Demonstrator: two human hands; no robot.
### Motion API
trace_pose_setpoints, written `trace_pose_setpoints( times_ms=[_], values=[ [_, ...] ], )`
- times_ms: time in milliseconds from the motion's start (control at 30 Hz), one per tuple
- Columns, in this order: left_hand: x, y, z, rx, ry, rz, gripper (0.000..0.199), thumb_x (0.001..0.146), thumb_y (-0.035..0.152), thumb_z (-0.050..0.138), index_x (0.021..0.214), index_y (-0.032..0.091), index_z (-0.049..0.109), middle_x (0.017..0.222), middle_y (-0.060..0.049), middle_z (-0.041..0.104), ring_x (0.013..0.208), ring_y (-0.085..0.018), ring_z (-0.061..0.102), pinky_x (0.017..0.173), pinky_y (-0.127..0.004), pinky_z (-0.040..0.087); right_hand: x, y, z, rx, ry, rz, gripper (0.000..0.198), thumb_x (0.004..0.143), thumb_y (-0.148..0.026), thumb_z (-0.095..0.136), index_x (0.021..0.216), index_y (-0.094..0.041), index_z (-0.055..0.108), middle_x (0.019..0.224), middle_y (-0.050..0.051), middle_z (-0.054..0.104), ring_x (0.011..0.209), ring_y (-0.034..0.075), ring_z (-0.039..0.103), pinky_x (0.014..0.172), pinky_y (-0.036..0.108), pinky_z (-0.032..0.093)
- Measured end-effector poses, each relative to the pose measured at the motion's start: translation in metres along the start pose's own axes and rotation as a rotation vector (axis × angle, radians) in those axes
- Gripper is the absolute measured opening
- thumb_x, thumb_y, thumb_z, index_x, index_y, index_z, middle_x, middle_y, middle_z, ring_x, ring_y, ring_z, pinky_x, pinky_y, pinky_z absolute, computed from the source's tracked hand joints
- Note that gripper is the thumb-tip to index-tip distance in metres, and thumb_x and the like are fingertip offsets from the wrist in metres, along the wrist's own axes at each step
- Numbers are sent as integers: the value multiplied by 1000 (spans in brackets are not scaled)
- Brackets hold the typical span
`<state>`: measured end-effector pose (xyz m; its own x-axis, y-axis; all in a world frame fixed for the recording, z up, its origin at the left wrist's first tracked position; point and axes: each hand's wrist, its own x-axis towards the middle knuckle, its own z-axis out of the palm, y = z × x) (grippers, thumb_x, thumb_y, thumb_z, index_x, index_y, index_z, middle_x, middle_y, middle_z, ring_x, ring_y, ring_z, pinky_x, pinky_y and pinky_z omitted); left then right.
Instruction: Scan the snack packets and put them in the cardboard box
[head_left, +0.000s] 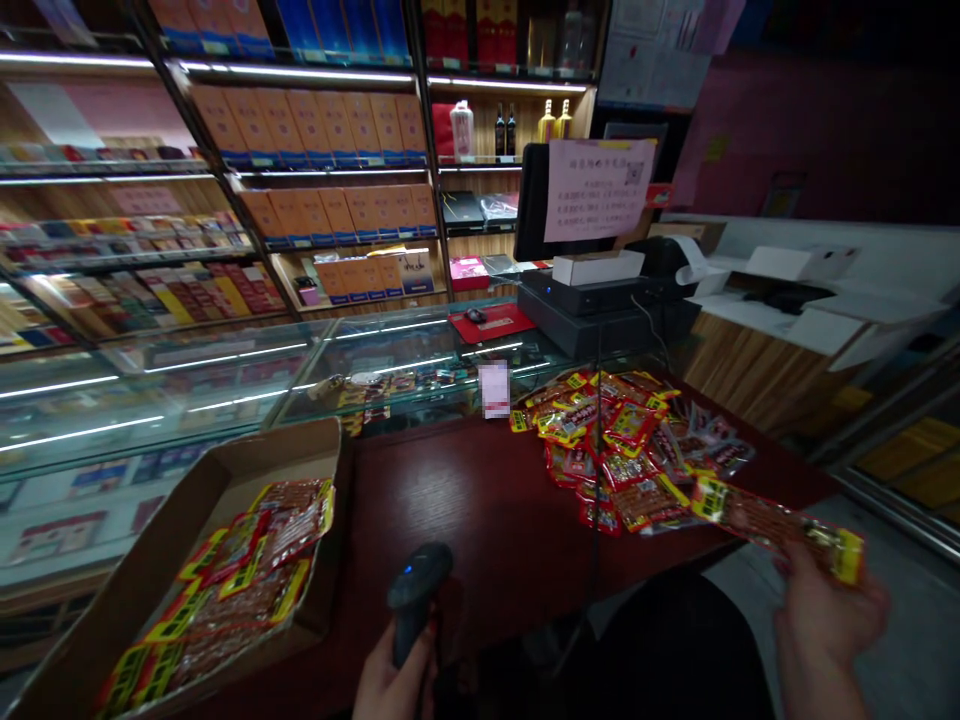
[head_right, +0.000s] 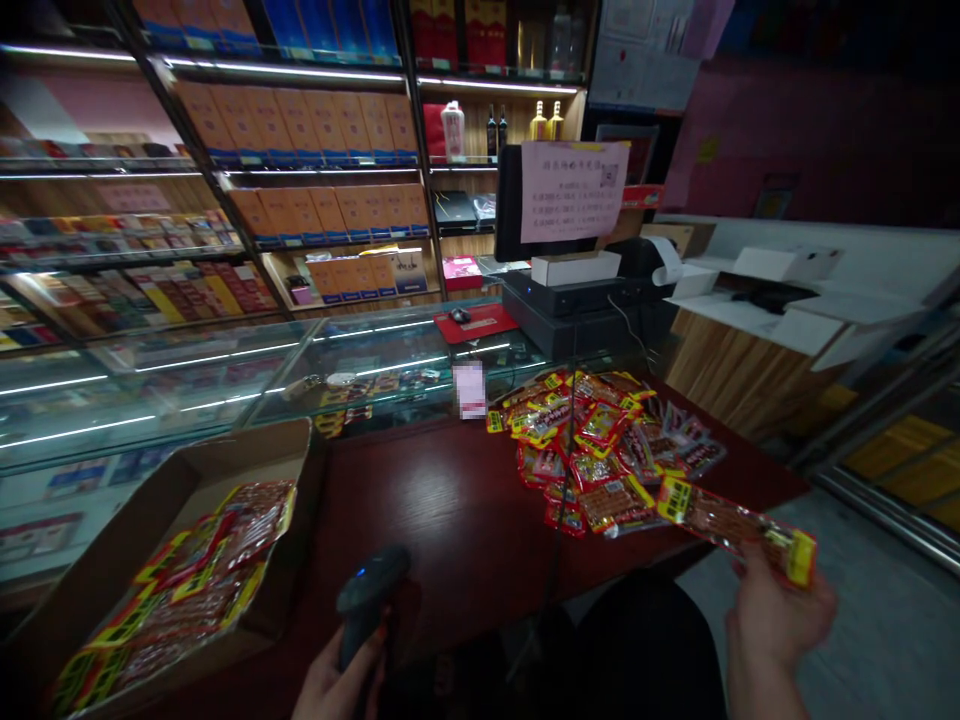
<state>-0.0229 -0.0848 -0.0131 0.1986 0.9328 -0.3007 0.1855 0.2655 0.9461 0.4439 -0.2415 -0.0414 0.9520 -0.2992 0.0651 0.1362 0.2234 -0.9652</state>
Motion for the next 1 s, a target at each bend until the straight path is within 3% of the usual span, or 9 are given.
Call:
trace_pose_setpoints(
  times_ms=[67,167,333,467,600,733,833,900,1000],
  values=[
    [0,-1,1,-5,13,-8,54,69,66,71,89,17,63,47,7,56,32,-10,45,35,-20,36,-29,-21,9,130,-68,64,44,49,-27,86,87,-20,66,86,0,68,65,15,63,53,29,57],
    [-2,1,4,-19,20,-14,54,70,65,71,91,16,63,49,7,56,32,-9,45,34,-19,35,-90,-45,34,236,-389,259,43,59,-29,85,96,-24,64,90,-5,69,69,11,66,62,26,61],
    [-10,10,11,-50,60,-27,52,72,62,70,92,15,63,49,7,54,31,-8,44,33,-18,33,-205,-43,76,295,-840,697,46,65,-32,86,104,-28,64,99,-5,71,80,15,72,73,33,65],
    [-21,17,15,-60,130,-4,49,72,62,70,86,17,61,49,8,51,31,-7,41,33,-17,31,-264,-19,94,289,-955,860,39,67,-35,86,100,-26,67,99,-3,73,84,17,73,73,32,64],
    [-34,25,18,-44,89,7,46,69,62,73,81,18,61,50,6,53,35,-8,44,35,-19,32,-284,-4,98,263,-974,898,36,69,-42,84,93,-22,68,93,1,75,82,20,74,72,33,64],
    [-42,30,28,-13,70,15,45,68,57,75,88,18,65,50,7,50,36,-8,40,36,-20,29,-285,3,95,300,-1008,872,34,74,-41,81,99,-24,67,98,0,76,89,22,74,82,40,62],
    [-44,33,34,-23,83,18,48,72,57,72,97,18,65,50,8,48,35,-8,38,36,-20,26,-281,7,91,281,-1045,722,32,80,-40,74,108,-28,67,113,2,73,106,24,70,91,45,59],
    [-43,35,33,-19,79,31,44,73,58,70,90,18,64,52,7,51,37,-8,40,38,-20,28,-276,8,87,170,-1156,472,28,85,-37,66,111,-29,70,130,5,67,122,26,62,101,49,53],
    [-41,37,24,-5,62,20,41,72,57,72,81,18,62,51,5,52,39,-10,44,40,-21,33,-269,5,78,-132,-1399,-16,30,84,-23,57,108,-29,76,146,5,55,136,28,50,115,51,40]
  ],
)
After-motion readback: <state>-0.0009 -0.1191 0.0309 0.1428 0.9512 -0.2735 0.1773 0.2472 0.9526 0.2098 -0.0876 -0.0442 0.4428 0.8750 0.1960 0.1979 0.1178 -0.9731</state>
